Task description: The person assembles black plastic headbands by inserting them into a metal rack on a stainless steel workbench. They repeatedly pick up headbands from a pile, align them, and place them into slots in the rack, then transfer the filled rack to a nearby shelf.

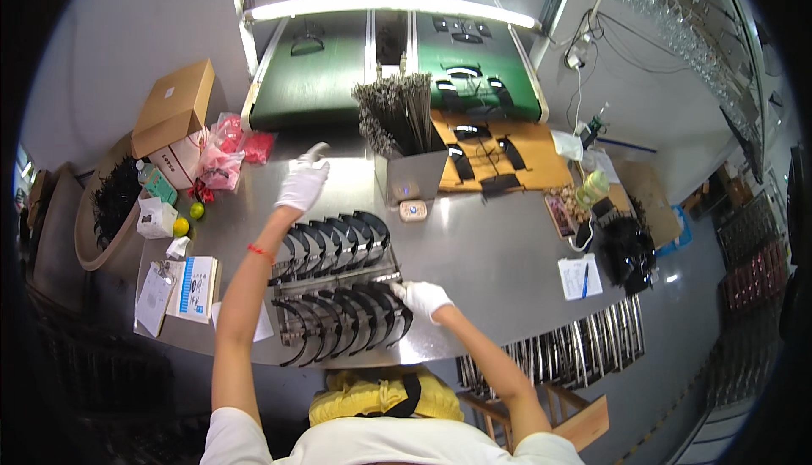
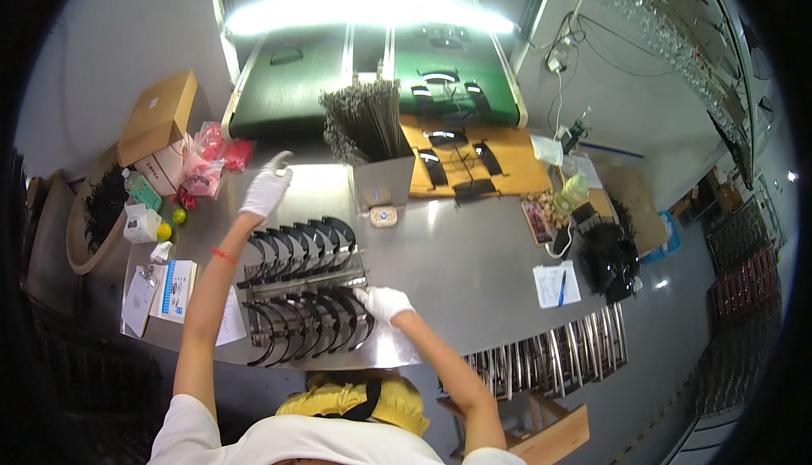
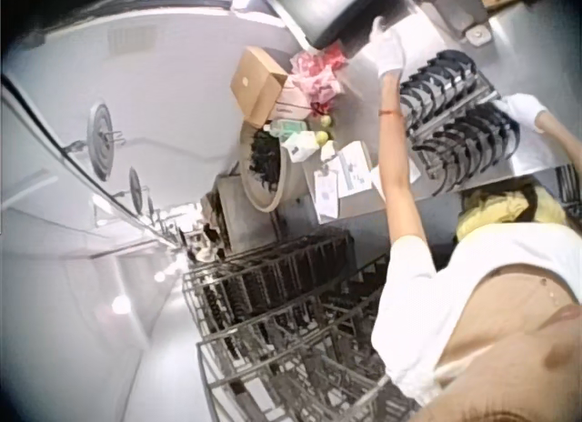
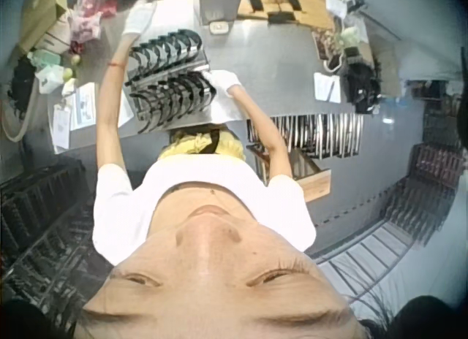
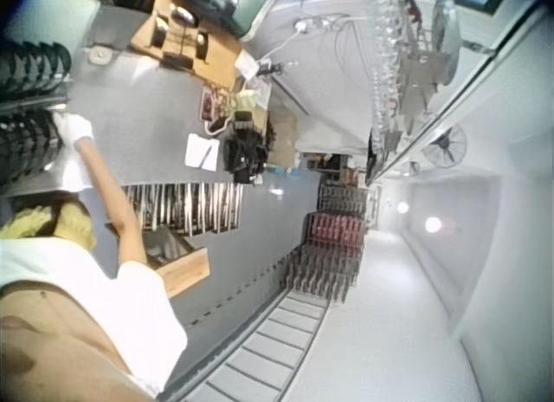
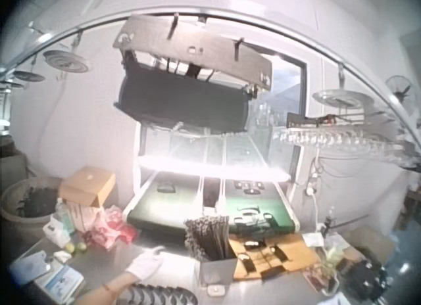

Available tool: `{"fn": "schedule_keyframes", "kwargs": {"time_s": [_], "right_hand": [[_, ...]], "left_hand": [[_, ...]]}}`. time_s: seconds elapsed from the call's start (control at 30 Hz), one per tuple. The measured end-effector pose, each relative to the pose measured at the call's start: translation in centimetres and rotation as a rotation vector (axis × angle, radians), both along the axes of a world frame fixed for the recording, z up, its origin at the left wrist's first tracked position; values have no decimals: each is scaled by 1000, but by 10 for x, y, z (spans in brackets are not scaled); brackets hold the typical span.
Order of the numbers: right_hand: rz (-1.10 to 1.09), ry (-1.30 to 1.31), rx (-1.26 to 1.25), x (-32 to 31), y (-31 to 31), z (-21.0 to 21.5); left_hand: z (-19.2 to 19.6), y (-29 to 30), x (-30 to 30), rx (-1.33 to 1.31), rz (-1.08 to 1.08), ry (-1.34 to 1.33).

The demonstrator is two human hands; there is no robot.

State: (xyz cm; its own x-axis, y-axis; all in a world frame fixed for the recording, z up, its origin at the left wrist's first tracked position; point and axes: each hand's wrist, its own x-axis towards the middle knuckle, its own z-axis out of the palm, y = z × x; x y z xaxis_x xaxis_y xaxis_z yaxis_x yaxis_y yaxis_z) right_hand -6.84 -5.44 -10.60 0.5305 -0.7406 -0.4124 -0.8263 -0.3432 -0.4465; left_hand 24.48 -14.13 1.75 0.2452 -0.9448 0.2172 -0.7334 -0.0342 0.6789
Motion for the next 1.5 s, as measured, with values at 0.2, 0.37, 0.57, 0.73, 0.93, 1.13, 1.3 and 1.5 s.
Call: {"fn": "schedule_keyframes", "kwargs": {"time_s": [0.2, 0.37, 0.57, 0.73, 0.93, 1.13, 1.3, 1.5], "right_hand": [[-206, -282, 64, -64, 38, -12], [-570, -518, 373, -94, 61, -12], [-696, -669, 285, -66, 35, 10], [-331, -894, 712, 8, 17, 26], [-283, -725, 359, 96, 18, 38], [585, -655, -135, 157, 40, 40], [982, -228, -413, 183, 47, 24], [976, -225, -456, 180, 50, 11]], "left_hand": [[-14, -75, -58, 36, -145, -155], [-23, -67, -68, -131, 39, -157], [54, 59, 25, -621, 387, 245], [69, 225, 118, -1018, 791, 411], [13, 350, 132, -1071, 1257, 688], [-120, 343, 74, -540, 988, 960], [-151, 345, 96, -593, 881, 950], [-149, 351, 113, -481, 823, 1124]]}}
